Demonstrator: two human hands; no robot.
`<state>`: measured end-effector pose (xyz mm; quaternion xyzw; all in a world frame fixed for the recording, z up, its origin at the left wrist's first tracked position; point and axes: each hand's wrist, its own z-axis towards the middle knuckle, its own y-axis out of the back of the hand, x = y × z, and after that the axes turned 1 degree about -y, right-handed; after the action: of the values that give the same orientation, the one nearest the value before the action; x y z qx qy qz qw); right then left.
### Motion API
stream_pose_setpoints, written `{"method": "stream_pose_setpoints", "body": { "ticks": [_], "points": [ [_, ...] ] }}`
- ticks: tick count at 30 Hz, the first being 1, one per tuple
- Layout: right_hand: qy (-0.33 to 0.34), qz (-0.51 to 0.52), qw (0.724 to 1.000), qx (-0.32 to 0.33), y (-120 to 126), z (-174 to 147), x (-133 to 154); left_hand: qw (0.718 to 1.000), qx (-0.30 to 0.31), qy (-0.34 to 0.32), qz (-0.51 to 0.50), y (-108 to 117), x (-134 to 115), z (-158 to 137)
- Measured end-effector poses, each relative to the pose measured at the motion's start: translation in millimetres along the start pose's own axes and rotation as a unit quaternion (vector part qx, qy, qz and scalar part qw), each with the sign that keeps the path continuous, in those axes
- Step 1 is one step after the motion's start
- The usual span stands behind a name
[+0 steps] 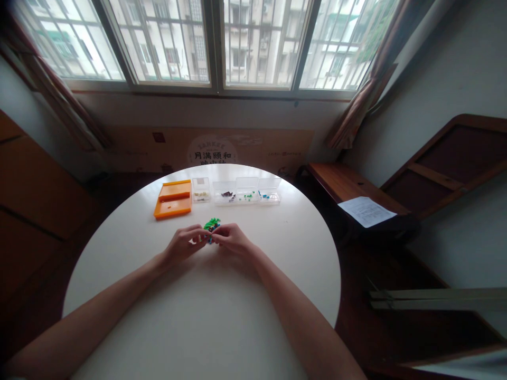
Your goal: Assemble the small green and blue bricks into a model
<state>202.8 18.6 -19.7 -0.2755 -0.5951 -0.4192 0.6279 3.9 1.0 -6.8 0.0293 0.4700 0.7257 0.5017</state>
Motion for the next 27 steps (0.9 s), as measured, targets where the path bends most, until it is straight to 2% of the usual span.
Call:
{"method": "stream_pose_setpoints", "body": {
  "ticks": [27],
  "points": [
    [-0.003,-0.016,1.000,-0.005,-0.7,0.3,0.5,1.000,0.003,0.011,0.014,0.1,-2.7,1.4]
  ]
}}
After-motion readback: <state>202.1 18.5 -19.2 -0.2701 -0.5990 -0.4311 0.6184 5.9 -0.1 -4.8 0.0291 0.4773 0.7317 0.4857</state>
